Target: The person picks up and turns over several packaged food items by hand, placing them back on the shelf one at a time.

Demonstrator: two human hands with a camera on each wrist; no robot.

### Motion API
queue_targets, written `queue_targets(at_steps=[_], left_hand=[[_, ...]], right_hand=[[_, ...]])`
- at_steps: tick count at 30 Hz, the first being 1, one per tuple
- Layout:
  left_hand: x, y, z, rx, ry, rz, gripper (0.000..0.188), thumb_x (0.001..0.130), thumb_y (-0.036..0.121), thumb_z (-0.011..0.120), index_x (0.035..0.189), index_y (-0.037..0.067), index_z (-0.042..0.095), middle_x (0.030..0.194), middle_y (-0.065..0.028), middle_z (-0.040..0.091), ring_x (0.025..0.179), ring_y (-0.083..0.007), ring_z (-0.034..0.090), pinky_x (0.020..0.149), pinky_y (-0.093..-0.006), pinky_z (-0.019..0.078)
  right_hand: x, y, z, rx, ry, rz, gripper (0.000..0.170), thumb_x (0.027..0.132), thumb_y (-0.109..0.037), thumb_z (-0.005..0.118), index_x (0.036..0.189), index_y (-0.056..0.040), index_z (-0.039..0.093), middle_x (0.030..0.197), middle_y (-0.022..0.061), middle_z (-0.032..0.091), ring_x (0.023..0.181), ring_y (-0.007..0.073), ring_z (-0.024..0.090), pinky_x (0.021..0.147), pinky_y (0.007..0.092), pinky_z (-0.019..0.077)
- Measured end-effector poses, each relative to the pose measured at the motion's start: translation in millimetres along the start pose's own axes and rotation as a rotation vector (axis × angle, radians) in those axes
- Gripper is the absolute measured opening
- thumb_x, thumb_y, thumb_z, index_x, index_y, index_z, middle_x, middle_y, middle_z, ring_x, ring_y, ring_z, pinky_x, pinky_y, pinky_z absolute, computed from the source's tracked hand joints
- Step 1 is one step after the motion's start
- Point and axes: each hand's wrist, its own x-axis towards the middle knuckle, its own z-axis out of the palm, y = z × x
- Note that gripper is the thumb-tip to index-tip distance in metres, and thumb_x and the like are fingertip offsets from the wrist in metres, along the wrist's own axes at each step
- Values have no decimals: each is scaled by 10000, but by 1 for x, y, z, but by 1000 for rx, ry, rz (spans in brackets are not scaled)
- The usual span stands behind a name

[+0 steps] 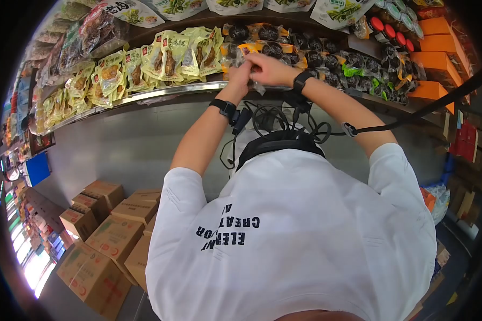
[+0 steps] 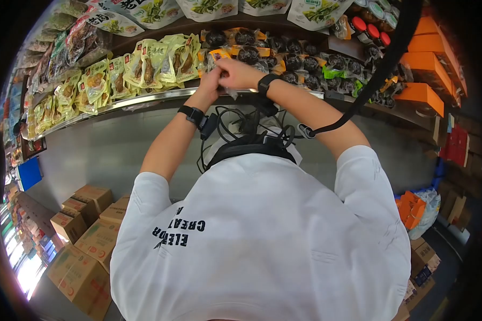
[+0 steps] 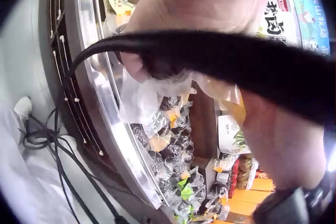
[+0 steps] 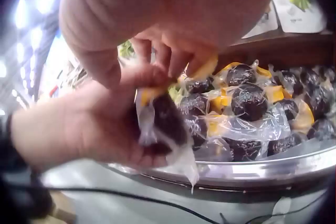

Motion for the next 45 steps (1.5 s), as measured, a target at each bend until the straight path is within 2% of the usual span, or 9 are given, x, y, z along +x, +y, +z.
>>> queue_targets(at_steps=[2, 5, 7, 17, 20, 23, 29, 39, 45], left_hand=[[8, -7, -2, -76, -98, -190, 386, 962, 381, 377, 1146, 72, 517, 1064, -82, 609, 962, -233, 611, 780, -429, 536], [-21, -3, 13, -242, -219, -206, 378, 956, 377, 384, 1152, 80, 512, 1077, -83, 606, 966, -234, 609, 809, -425, 526], [-30, -2, 20, -232, -200, -241, 392, 950, 385, 389, 1176, 85, 502, 1113, -90, 588, 1011, -256, 589, 871, -431, 494], [-31, -9, 4, 382, -427, -484, 424, 848, 268, 620, 1190, 45, 504, 1119, -186, 553, 1070, -284, 556, 882, -414, 468], [-40, 0, 18, 1550, -223, 604, 602, 716, 245, 713, 1232, 47, 474, 1152, -162, 534, 1087, -315, 530, 877, -440, 439], [-33, 16, 34, 1808, -478, 992, 725, 652, 227, 757, 1282, 83, 428, 1231, -152, 484, 1143, -324, 476, 956, -451, 377], [11, -13, 44, 1830, -429, 794, 899, 569, 249, 811, 1337, 124, 362, 1244, -150, 450, 1183, -325, 424, 997, -462, 318], [49, -24, 50, 1827, -263, 715, 835, 562, 304, 797, 1298, 132, 443, 1171, -147, 473, 1095, -330, 461, 948, -443, 346], [54, -25, 47, 1863, -270, 730, 818, 584, 274, 802, 1303, 129, 441, 1200, -153, 453, 1116, -340, 444, 964, -446, 347]], right_hand=[[-7, 7, 15, -72, 22, -78, 687, 696, -199, 641, 1306, 2, 398, 1075, 223, 591, 1052, 365, 550, 881, 376, 455], [-13, 13, 19, 4, 101, 96, 795, 655, -199, 648, 1356, -18, 320, 1096, 237, 581, 1033, 385, 549, 861, 396, 460], [-21, 12, 9, 134, -156, 299, 861, 647, -196, 672, 1406, -76, 283, 1324, 221, 462, 1191, 356, 479, 959, 390, 412], [-79, 86, 1, 497, -88, 474, 670, 678, -151, 719, 1277, 5, 463, 1113, 126, 595, 983, 161, 564, 845, 285, 462], [-88, 115, 2, 713, -141, 664, 589, 679, -145, 735, 1212, 1, 532, 1088, 91, 602, 991, 168, 553, 850, 272, 448], [-80, 136, 3, 738, -256, 670, 552, 683, -136, 728, 1185, 6, 549, 1083, 84, 605, 985, 157, 552, 855, 268, 441], [-42, 174, 20, 913, -403, 590, 564, 644, -227, 755, 1133, 1, 590, 1043, 94, 626, 950, 175, 564, 845, 273, 427], [-60, 187, 14, 781, -63, 784, 572, 695, -353, 777, 1064, 44, 595, 971, 119, 639, 883, 175, 593, 784, 294, 467], [-74, 187, 27, 717, -26, 735, 375, 784, -168, 722, 1059, 27, 558, 882, 62, 633, 783, 107, 579, 691, 250, 472]])
